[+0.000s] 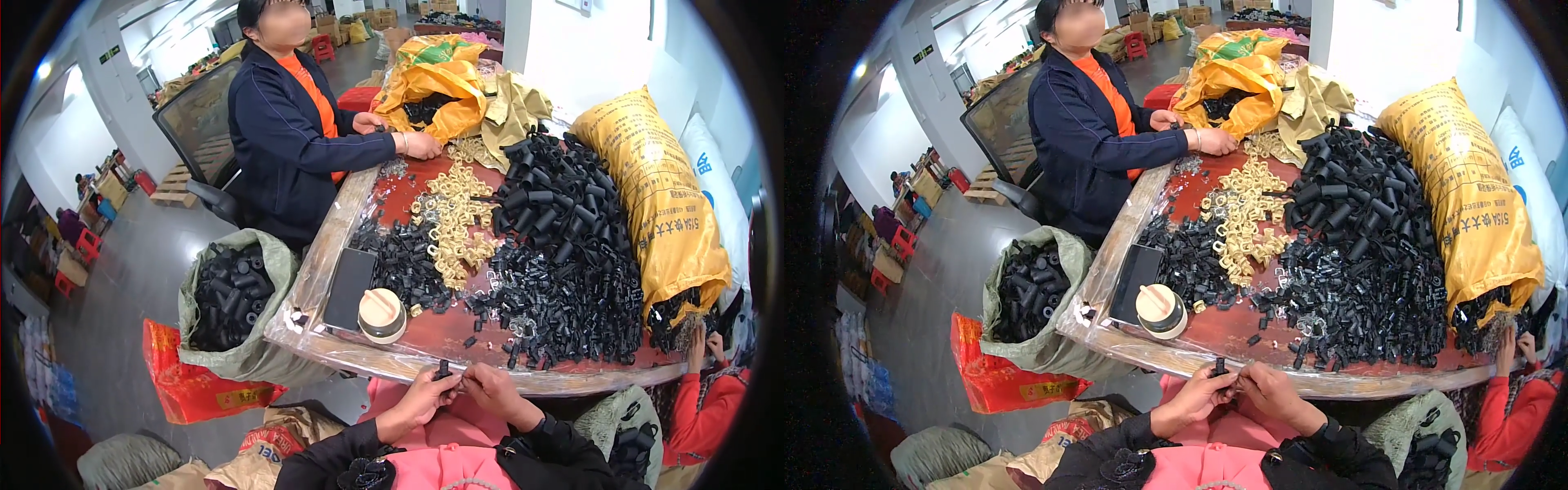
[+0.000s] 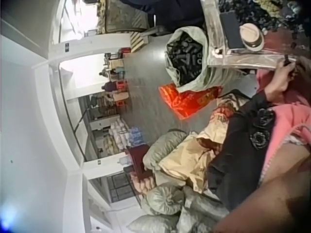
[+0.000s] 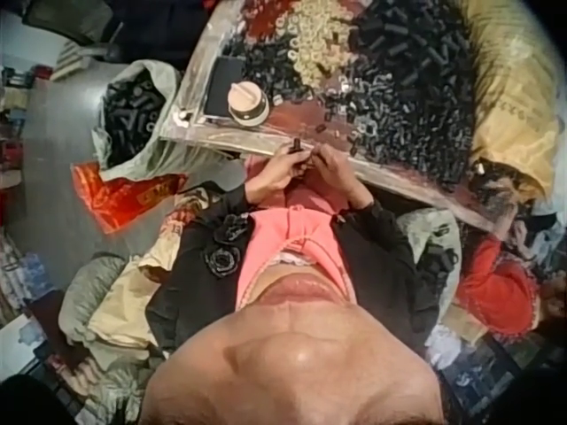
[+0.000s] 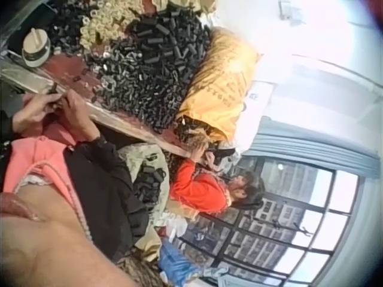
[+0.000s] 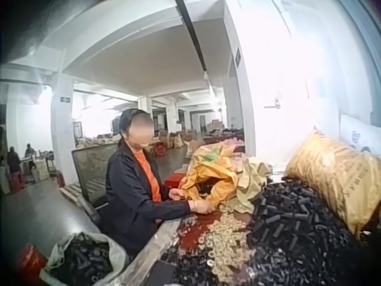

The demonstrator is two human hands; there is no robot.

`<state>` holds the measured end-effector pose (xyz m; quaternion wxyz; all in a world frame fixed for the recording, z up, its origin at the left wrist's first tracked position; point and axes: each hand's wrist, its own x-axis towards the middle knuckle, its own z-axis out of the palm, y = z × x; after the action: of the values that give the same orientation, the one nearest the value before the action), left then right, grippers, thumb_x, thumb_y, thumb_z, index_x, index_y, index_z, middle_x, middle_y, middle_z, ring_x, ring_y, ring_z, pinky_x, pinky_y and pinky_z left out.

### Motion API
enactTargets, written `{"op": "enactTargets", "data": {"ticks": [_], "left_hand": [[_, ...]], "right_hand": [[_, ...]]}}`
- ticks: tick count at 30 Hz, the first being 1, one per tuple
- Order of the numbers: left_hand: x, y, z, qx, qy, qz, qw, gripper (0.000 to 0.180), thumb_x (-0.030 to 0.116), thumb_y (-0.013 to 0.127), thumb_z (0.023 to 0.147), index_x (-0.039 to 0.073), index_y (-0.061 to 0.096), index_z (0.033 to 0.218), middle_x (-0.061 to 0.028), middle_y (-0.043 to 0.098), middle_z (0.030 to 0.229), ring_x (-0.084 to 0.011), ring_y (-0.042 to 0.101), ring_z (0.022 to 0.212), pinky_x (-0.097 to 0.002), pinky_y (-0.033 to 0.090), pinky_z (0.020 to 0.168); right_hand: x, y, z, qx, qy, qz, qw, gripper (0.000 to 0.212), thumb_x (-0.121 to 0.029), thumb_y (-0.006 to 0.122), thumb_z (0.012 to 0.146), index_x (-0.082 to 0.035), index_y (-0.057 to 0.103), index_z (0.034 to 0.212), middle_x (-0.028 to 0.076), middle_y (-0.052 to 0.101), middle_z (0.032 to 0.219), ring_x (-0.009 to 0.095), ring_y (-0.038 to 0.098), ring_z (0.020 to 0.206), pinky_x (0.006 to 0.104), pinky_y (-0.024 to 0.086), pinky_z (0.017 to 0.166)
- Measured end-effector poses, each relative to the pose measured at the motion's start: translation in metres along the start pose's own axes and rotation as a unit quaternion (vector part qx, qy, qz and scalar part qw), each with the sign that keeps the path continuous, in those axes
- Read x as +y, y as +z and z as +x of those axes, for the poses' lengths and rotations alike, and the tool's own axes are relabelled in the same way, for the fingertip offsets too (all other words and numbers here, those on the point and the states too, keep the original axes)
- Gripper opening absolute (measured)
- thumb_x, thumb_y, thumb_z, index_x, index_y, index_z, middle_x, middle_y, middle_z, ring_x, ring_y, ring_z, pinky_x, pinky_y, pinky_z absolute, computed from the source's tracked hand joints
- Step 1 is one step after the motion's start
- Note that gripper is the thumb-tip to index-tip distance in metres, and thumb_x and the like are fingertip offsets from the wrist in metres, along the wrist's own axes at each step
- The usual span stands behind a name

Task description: The person assembles plastic components by hand, picking up a black connector and inserting a small metal clip into it. They then slide a larger black sleeve over the assembly and place the finished unit into a large green bag.

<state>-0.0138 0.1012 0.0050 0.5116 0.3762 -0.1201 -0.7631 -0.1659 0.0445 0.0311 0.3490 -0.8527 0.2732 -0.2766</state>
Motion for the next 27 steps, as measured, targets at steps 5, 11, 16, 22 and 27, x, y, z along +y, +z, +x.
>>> {"op": "enactTargets", "data": {"ticks": [5,11,16,22,27], "left_hand": [[0.002,0.006,-0.006,0.001,-0.002,-0.001,1.0,0.005,0.009,0.054,0.08,0.005,0.053,0.083,0.0,0.052,0.069,-0.008,0.049,0.057,-0.0185,0.041,0.052],[-0.009,-0.002,-0.005,-0.033,0.026,0.015,0.999,0.014,0.019,0.055,0.08,0.009,0.053,0.089,0.0027,0.053,0.07,-0.0051,0.046,0.056,-0.0163,0.037,0.047],[-0.014,-0.001,-0.022,-0.035,0.02,-0.07,0.997,0.021,0.025,0.051,0.081,0.011,0.05,0.097,0.0031,0.051,0.074,-0.0062,0.046,0.058,-0.0194,0.038,0.049],[-0.023,-0.014,-0.042,-0.056,0.093,0.0,0.994,0.021,0.026,0.047,0.083,0.012,0.051,0.098,0.0035,0.05,0.076,-0.0076,0.046,0.06,-0.0221,0.04,0.052],[-0.026,-0.018,-0.076,0.064,0.12,0.065,0.989,0.023,0.027,0.05,0.083,0.009,0.051,0.096,0.002,0.049,0.077,-0.0078,0.046,0.063,-0.0215,0.041,0.055]], "right_hand": [[-0.002,-0.002,0.0,0.002,0.004,0.008,1.0,0.006,-0.006,0.055,0.074,-0.003,0.05,0.077,0.013,0.052,0.067,0.029,0.054,0.06,0.0332,0.042,0.051],[-0.011,-0.002,0.0,-0.018,0.02,0.0,1.0,0.007,-0.006,0.057,0.071,-0.004,0.051,0.074,0.012,0.051,0.063,0.027,0.053,0.055,0.0328,0.041,0.047],[-0.021,0.011,-0.001,0.0,-0.061,-0.014,0.998,0.007,-0.004,0.058,0.066,-0.002,0.052,0.069,0.011,0.048,0.056,0.022,0.05,0.048,0.0307,0.037,0.044],[-0.026,0.028,-0.007,-0.035,-0.1,-0.018,0.994,0.005,-0.003,0.057,0.065,-0.002,0.053,0.066,0.01,0.048,0.054,0.019,0.048,0.045,0.03,0.035,0.042],[-0.039,0.037,-0.006,-0.112,-0.098,0.007,0.989,0.007,-0.004,0.057,0.068,-0.001,0.053,0.074,0.012,0.049,0.061,0.022,0.049,0.055,0.0303,0.037,0.05]]}}
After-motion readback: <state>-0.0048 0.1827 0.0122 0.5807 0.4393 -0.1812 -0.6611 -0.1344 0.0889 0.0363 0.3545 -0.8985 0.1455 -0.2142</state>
